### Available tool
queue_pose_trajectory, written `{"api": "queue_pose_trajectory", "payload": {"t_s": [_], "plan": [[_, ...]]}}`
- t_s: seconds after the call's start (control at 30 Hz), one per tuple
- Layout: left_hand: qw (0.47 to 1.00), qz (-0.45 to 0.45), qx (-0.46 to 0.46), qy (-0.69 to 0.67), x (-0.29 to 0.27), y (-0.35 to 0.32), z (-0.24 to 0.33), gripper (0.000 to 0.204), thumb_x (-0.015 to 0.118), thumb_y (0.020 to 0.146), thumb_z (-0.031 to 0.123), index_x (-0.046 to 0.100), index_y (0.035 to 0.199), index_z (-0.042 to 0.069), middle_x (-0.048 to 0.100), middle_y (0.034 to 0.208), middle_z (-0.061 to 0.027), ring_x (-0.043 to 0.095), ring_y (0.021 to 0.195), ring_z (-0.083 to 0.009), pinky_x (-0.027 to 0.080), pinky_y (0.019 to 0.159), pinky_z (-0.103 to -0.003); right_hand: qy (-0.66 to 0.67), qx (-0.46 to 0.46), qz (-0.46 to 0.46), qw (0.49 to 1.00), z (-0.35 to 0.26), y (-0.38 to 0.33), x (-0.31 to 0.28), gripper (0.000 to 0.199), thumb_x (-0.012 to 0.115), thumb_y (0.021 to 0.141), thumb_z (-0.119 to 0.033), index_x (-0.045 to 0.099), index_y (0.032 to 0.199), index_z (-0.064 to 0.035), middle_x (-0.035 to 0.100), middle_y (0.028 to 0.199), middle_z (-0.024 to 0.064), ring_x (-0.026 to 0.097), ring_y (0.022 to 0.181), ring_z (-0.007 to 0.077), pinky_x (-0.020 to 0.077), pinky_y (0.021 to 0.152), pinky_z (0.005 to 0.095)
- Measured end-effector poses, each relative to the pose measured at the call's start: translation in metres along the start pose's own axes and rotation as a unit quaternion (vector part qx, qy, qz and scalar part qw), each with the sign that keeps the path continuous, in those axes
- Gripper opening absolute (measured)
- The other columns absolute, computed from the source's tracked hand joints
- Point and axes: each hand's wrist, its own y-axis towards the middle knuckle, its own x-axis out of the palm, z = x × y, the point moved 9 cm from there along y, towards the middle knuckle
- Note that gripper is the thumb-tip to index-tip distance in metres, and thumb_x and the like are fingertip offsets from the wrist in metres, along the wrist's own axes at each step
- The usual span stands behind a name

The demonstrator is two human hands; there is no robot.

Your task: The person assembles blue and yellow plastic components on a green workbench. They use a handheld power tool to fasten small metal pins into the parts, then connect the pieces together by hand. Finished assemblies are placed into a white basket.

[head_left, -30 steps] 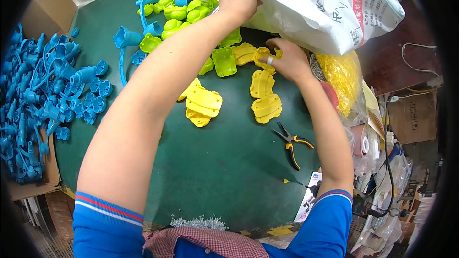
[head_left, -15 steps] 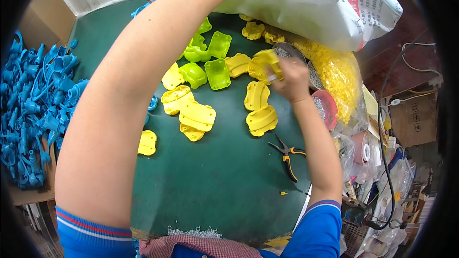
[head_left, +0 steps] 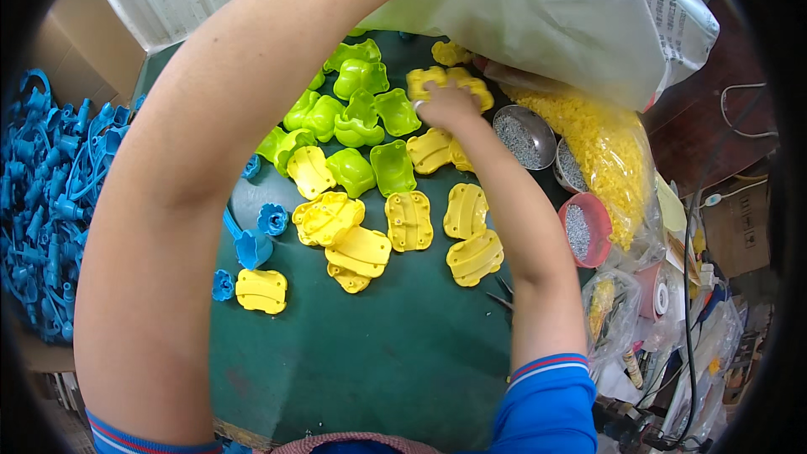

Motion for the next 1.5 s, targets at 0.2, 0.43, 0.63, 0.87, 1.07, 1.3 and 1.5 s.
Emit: {"api": "queue_pose_trajectory", "payload": {"t_s": [0.2, 0.43, 0.63, 0.87, 1.07, 1.3, 1.5], "plan": [[1.0, 0.011, 0.0, -0.013, -0.006, 0.001, -0.002, 0.027, 0.058, 0.087, 0.033, 0.067, 0.091, 0.008, 0.066, 0.084, -0.0201, 0.064, 0.081, -0.0377, 0.05, 0.073, -0.047, 0.101, -0.128, 0.056, 0.985, -0.04, -0.024, -0.041, 0.047, 0.053, 0.088, -0.044, 0.054, 0.123, -0.0127, 0.052, 0.128, 0.0186, 0.054, 0.114, 0.0351, 0.046, 0.092, 0.045], [0.998, 0.041, 0.037, -0.021, -0.028, -0.006, 0.015, 0.026, 0.059, 0.087, 0.032, 0.067, 0.085, 0.008, 0.066, 0.076, -0.0175, 0.065, 0.073, -0.0361, 0.05, 0.069, -0.046, 0.047, -0.023, 0.156, 0.986, 0.038, 0.091, 0.003, 0.071, 0.056, 0.087, -0.046, 0.036, 0.143, -0.0059, 0.025, 0.152, 0.0172, 0.022, 0.141, 0.0332, 0.0244, 0.114, 0.0388], [0.997, 0.028, 0.036, -0.057, -0.012, -0.036, 0.005, 0.023, 0.061, 0.084, 0.029, 0.068, 0.078, 0.008, 0.065, 0.074, -0.0181, 0.064, 0.071, -0.0367, 0.051, 0.066, -0.046, 0.223, -0.209, 0.099, 0.947, -0.022, 0.045, 0.022, 0.065, 0.056, 0.087, -0.047, 0.046, 0.135, -0.0045, 0.043, 0.141, 0.0189, 0.043, 0.128, 0.034, 0.034, 0.106, 0.0381], [0.997, -0.019, 0.078, -0.014, 0.008, -0.069, -0.002, 0.02, 0.062, 0.082, 0.028, 0.07, 0.077, 0.01, 0.066, 0.074, -0.0168, 0.065, 0.071, -0.0348, 0.051, 0.067, -0.046, 0.294, -0.237, 0.004, 0.926, -0.064, -0.037, -0.013, 0.049, 0.059, 0.089, -0.04, 0.053, 0.129, -0.0128, 0.054, 0.127, 0.0187, 0.052, 0.118, 0.032, 0.0404, 0.099, 0.0352], [0.991, -0.126, 0.041, 0.016, 0.014, -0.106, 0.015, 0.017, 0.059, 0.077, 0.022, 0.073, 0.082, 0.014, 0.068, 0.078, -0.0142, 0.067, 0.074, -0.032, 0.054, 0.068, -0.042, 0.144, -0.234, 0.039, 0.961, -0.103, -0.065, 0.061, 0.055, 0.05, 0.091, -0.045, 0.043, 0.141, -0.0225, 0.043, 0.141, 0.019, 0.033, 0.134, 0.0374, 0.0207, 0.11, 0.052], [0.901, -0.43, 0.001, -0.051, 0.021, -0.239, 0.016, 0.043, 0.058, 0.086, 0.04, 0.06, 0.12, 0.014, 0.061, 0.116, -0.0164, 0.058, 0.107, -0.0336, 0.046, 0.092, -0.046, 0.261, -0.034, 0.181, 0.948, 0.008, -0.164, -0.01, 0.048, 0.059, 0.085, -0.041, 0.057, 0.126, -0.0166, 0.059, 0.125, 0.0132, 0.055, 0.115, 0.0314, 0.0417, 0.098, 0.0366], [0.871, -0.489, 0.038, 0.007, -0.048, -0.368, 0.029, 0.07, 0.061, 0.08, 0.055, 0.041, 0.14, 0.026, 0.044, 0.14, -0.0129, 0.039, 0.131, -0.0319, 0.02, 0.111, -0.058, 0.29, 0.014, 0.04, 0.956, 0.012, -0.175, 0.059, 0.06, 0.055, 0.086, -0.054, 0.048, 0.135, -0.0199, 0.038, 0.145, 0.0135, 0.034, 0.132, 0.0381, 0.0269, 0.105, 0.0552]]}}
